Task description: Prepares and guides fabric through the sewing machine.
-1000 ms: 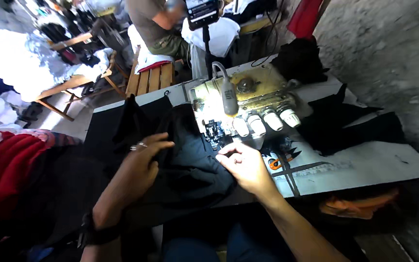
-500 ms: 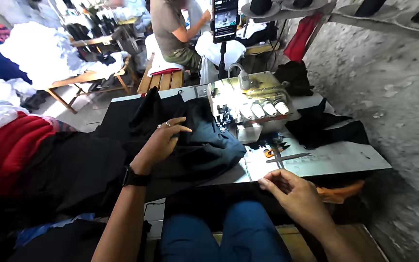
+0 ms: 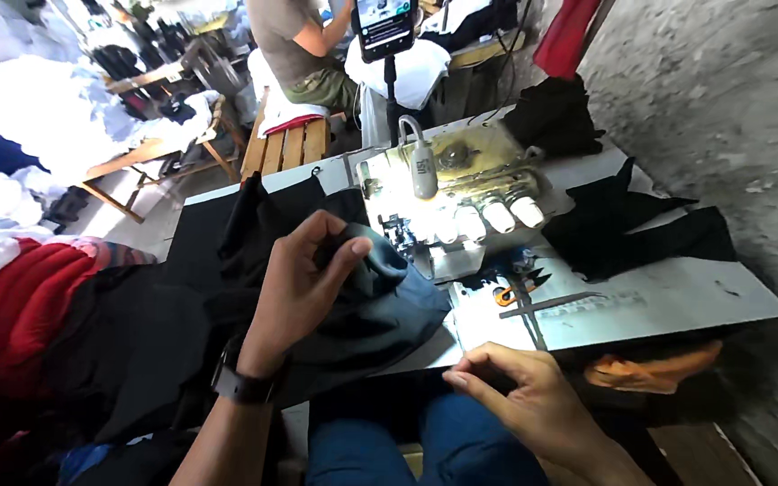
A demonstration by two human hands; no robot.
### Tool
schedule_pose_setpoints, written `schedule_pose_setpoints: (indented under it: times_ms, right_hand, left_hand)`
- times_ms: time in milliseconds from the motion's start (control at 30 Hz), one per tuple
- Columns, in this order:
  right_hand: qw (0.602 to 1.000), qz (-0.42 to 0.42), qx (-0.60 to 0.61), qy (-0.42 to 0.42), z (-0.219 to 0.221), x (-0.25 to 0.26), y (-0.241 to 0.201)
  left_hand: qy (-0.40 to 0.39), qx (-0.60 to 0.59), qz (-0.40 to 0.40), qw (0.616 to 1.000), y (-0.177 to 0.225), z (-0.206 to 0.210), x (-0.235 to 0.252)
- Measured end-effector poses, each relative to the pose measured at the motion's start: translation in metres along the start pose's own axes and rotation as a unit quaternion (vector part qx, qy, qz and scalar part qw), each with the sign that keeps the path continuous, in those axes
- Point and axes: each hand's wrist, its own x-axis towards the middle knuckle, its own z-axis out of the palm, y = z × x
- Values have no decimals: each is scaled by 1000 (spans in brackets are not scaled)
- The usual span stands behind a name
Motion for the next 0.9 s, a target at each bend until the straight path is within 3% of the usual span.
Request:
schedule_pose_setpoints:
  times_ms: [133, 267, 433, 533, 667, 733, 800, 833, 900]
  right_hand:
    - [974, -149, -119, 124, 16, 51, -8]
    - [952, -167, -194, 170, 44, 88, -12]
    - [966, -186, -97, 150, 63, 107, -37]
    - [957, -268, 7, 112, 57, 105, -64]
    - [945, -312, 34, 94, 41, 89, -78]
    - [954, -285, 24, 91, 25, 69, -71]
    - [973, -177, 12, 145, 11, 42, -63]
    - [979, -108, 9, 173, 11, 30, -60]
    - [989, -36, -10, 145, 27, 5, -63]
  left_hand:
    - [8, 3, -39, 999, 56, 6, 13]
    - [30, 51, -33, 998, 89, 3, 8]
    - [36, 122, -41, 991, 93, -3, -1]
    - [45, 154, -51, 986, 93, -7, -7]
    - [58, 111, -15, 992, 92, -3, -25]
    - [81, 54, 29, 995, 81, -1, -46]
    - [100, -55, 33, 993, 66, 4, -77]
    - [120, -113, 5, 986, 57, 14, -94]
    - [130, -223, -96, 961, 43, 46, -117]
